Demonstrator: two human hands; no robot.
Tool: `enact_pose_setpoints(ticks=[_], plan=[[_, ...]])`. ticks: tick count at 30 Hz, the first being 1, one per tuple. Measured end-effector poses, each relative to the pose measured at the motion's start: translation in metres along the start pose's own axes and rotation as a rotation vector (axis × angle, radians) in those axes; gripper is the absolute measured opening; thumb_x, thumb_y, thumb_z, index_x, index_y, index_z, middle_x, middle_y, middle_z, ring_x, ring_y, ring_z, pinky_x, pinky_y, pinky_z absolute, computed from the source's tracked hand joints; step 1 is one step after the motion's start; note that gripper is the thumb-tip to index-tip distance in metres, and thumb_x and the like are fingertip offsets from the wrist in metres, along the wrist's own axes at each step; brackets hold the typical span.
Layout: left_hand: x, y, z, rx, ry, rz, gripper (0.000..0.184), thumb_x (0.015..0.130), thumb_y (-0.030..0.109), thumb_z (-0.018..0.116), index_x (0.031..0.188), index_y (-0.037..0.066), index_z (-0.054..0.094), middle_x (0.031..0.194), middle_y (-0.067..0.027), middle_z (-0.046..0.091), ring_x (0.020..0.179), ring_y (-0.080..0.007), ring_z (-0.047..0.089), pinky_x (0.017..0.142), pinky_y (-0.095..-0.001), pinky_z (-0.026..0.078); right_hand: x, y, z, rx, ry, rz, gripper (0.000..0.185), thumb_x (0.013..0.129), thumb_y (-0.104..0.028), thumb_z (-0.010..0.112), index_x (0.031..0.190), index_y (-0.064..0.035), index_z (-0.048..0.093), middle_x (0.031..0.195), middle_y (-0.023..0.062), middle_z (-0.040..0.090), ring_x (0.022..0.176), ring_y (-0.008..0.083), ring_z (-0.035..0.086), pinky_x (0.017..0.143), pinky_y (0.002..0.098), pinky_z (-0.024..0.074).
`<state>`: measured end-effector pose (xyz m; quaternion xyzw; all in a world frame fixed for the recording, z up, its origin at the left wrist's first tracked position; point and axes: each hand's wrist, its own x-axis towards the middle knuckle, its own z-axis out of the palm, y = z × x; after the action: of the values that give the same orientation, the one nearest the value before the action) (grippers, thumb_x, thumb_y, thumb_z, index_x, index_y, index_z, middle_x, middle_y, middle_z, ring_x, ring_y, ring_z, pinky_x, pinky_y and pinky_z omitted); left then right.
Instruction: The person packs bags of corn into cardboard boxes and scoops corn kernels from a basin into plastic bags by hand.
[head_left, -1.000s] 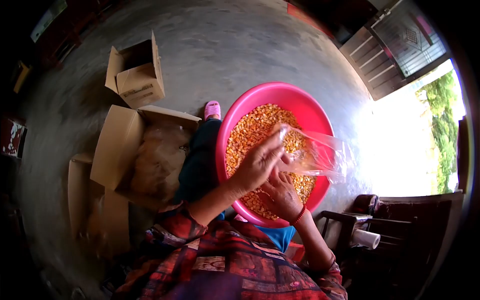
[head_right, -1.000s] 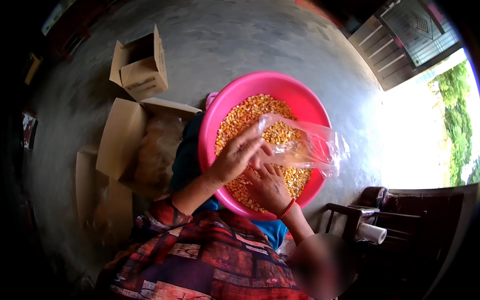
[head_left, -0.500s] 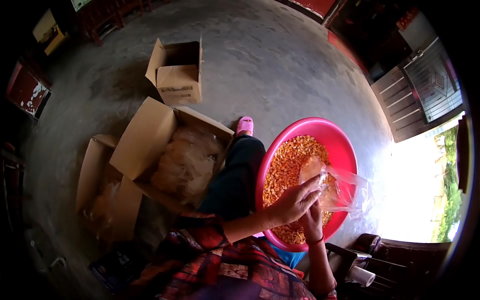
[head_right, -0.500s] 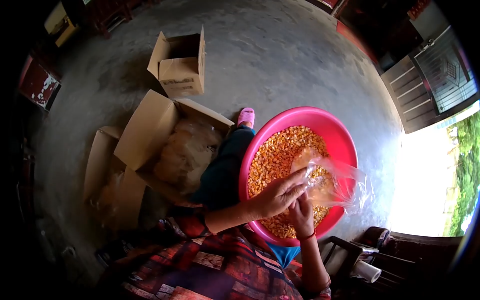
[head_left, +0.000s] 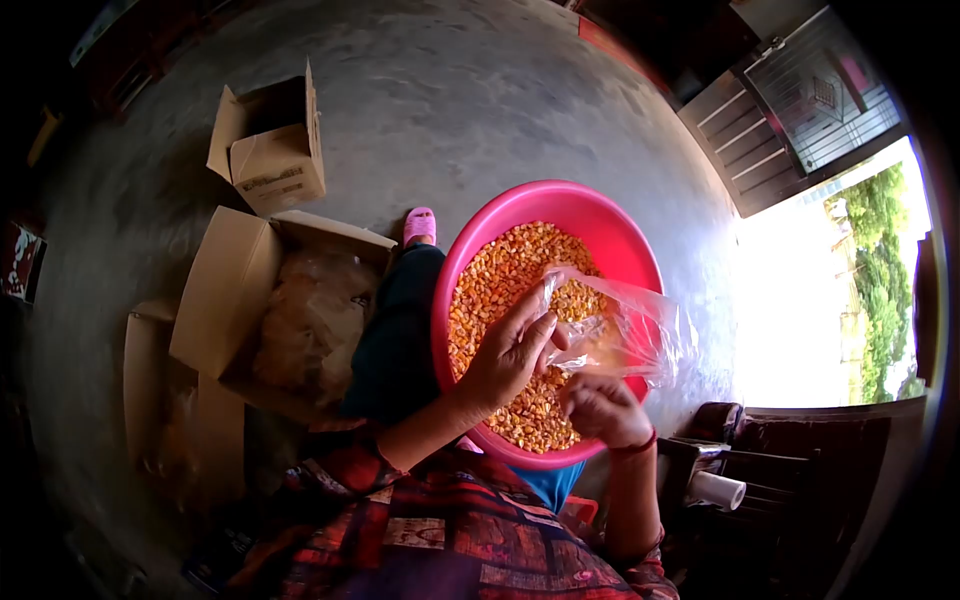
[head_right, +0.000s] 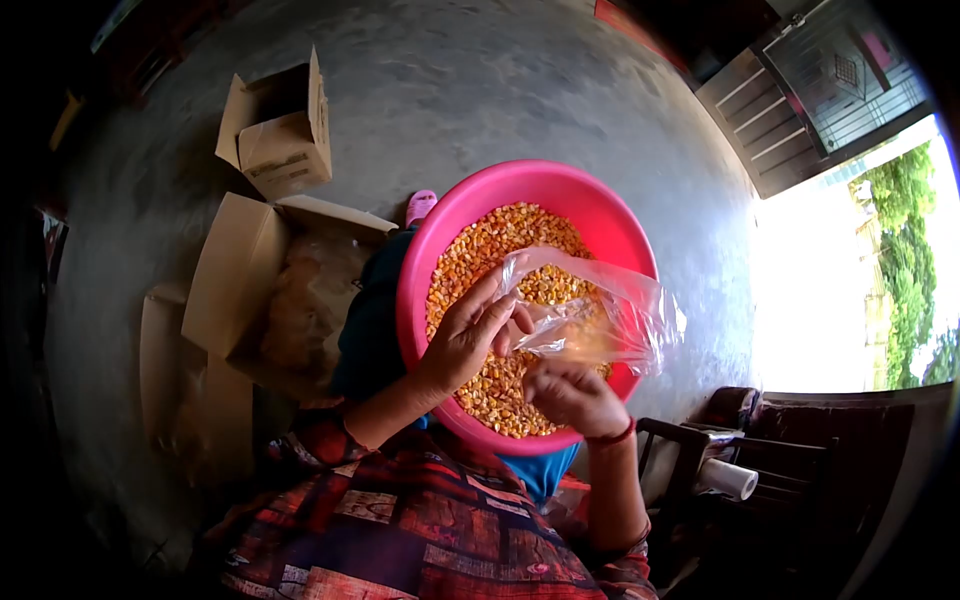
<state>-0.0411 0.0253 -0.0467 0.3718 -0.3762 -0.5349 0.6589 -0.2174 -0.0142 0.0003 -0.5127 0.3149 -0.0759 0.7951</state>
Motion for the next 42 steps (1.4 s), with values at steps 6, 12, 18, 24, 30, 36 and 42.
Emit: enact_pose_setpoints(ticks=[6, 12, 18, 24, 30, 36, 42], plan=[[-0.005, 0.007, 0.006, 0.088, -0.015, 0.046, 0.042, 0.094, 0.009, 0.041, 0.134, 0.000, 0.032, 0.088, -0.0058, 0.057, 0.076, -0.0094, 0.053, 0.071, -0.0230, 0.045, 0.041, -0.030, -0.046, 0.012, 0.319, -0.098, 0.017, 0.092, -0.020, 0.047, 0.086, -0.0061, 0.056, 0.057, -0.0053, 0.040, 0.043, 0.0022, 0.030, 0.039, 0.0176, 0.0216], [-0.004, 0.006, 0.003, 0.130, -0.011, 0.096, 0.044, 0.097, 0.017, 0.036, 0.138, 0.008, 0.026, 0.081, -0.0022, 0.055, 0.055, -0.0017, 0.040, 0.052, -0.0148, 0.037, 0.082, -0.032, -0.093, -0.366, 0.687, -0.150, 0.025, 0.087, -0.011, 0.048, 0.111, -0.0075, 0.055, 0.061, -0.0005, 0.046, 0.044, 0.0069, 0.040, 0.038, 0.0214, 0.0298], [-0.003, 0.011, 0.003, 0.108, -0.016, 0.044, 0.045, 0.097, 0.019, 0.036, 0.138, 0.007, 0.026, 0.081, -0.0033, 0.056, 0.055, -0.0022, 0.041, 0.053, -0.0151, 0.038, 0.059, -0.049, -0.079, -0.523, 0.663, -0.179, 0.020, 0.085, -0.009, 0.047, 0.101, -0.0068, 0.058, 0.060, -0.0023, 0.045, 0.044, 0.0045, 0.038, 0.039, 0.0202, 0.0275], [0.000, 0.003, 0.000, 0.030, 0.024, 0.071, 0.044, 0.096, 0.014, 0.037, 0.138, 0.007, 0.027, 0.076, 0.0011, 0.053, 0.054, -0.0007, 0.038, 0.051, -0.0154, 0.036, 0.013, -0.037, -0.041, -0.292, 0.365, -0.148, 0.013, 0.086, -0.010, 0.047, 0.091, -0.0049, 0.059, 0.063, -0.0032, 0.046, 0.049, 0.0009, 0.039, 0.042, 0.0173, 0.0270], [0.002, 0.002, 0.002, 0.051, 0.008, 0.060, 0.044, 0.096, 0.017, 0.036, 0.137, 0.004, 0.027, 0.086, -0.0063, 0.058, 0.055, -0.0034, 0.043, 0.053, -0.0151, 0.038, 0.012, 0.030, -0.009, -0.898, 0.144, -0.187, 0.014, 0.082, -0.006, 0.053, 0.093, -0.0034, 0.061, 0.079, 0.0076, 0.060, 0.072, 0.0195, 0.057, 0.069, 0.0308, 0.0457], [0.000, 0.004, 0.000, 0.075, -0.001, 0.052, 0.044, 0.096, 0.016, 0.036, 0.137, 0.005, 0.028, 0.081, -0.0042, 0.056, 0.055, -0.0026, 0.042, 0.053, -0.0152, 0.038, 0.023, 0.050, -0.019, -1.497, 0.673, -0.442, 0.023, 0.077, -0.007, 0.054, 0.099, -0.0064, 0.060, 0.101, 0.0178, 0.056, 0.098, 0.0379, 0.048, 0.084, 0.0471, 0.0371], [-0.001, 0.008, 0.001, 0.050, 0.036, 0.037, 0.042, 0.096, 0.017, 0.034, 0.136, 0.004, 0.030, 0.080, -0.0060, 0.059, 0.056, -0.0034, 0.044, 0.056, -0.0156, 0.039, 0.027, 0.065, -0.020, -1.464, 0.633, -0.382, 0.021, 0.079, -0.013, 0.056, 0.100, -0.0080, 0.057, 0.098, 0.0187, 0.055, 0.091, 0.0366, 0.052, 0.078, 0.0454, 0.0415]])
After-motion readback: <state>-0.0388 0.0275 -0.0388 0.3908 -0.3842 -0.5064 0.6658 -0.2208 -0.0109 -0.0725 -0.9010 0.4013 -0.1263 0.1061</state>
